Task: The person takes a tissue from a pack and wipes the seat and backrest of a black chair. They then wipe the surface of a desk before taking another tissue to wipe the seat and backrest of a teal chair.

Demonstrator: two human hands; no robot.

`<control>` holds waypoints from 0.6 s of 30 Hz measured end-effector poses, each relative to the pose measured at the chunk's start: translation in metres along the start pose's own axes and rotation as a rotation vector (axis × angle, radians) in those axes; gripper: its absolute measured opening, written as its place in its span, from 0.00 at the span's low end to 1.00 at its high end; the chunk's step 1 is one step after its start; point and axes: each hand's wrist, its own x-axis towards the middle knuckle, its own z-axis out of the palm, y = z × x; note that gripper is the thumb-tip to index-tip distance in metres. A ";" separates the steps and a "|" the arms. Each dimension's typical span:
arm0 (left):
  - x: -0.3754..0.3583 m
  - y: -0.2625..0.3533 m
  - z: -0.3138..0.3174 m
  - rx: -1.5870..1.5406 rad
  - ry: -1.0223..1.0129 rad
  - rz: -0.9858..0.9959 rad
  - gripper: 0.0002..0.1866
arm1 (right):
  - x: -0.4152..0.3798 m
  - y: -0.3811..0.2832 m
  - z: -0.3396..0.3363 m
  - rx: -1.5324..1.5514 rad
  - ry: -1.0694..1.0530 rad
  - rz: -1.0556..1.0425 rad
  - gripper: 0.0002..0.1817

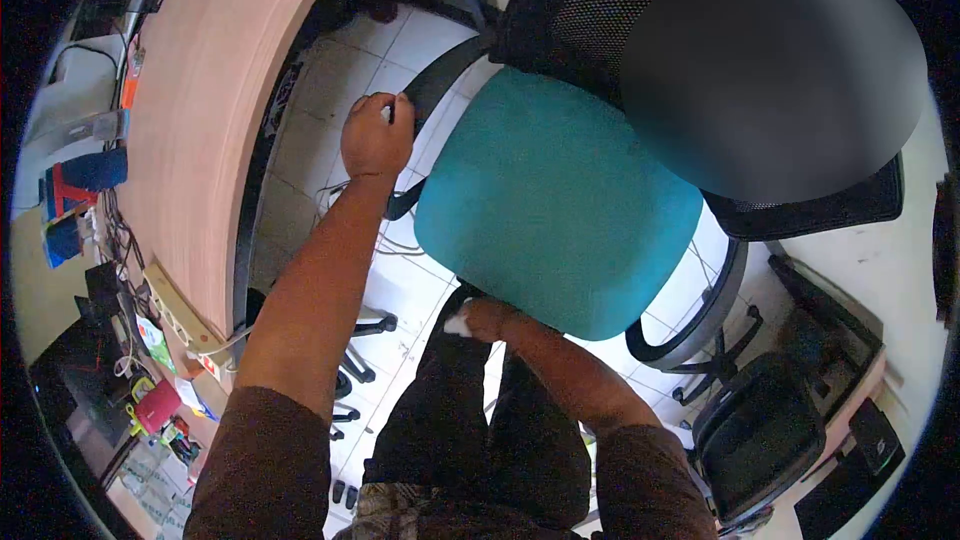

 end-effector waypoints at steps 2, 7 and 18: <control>-0.004 0.002 -0.004 0.050 0.007 0.049 0.18 | -0.025 0.052 -0.002 0.331 0.139 0.198 0.19; -0.001 0.001 -0.001 0.003 0.029 0.071 0.17 | -0.141 0.236 -0.089 0.051 0.785 1.050 0.15; 0.006 -0.014 0.008 0.072 -0.031 0.031 0.24 | -0.057 0.078 0.082 0.102 -0.113 0.296 0.28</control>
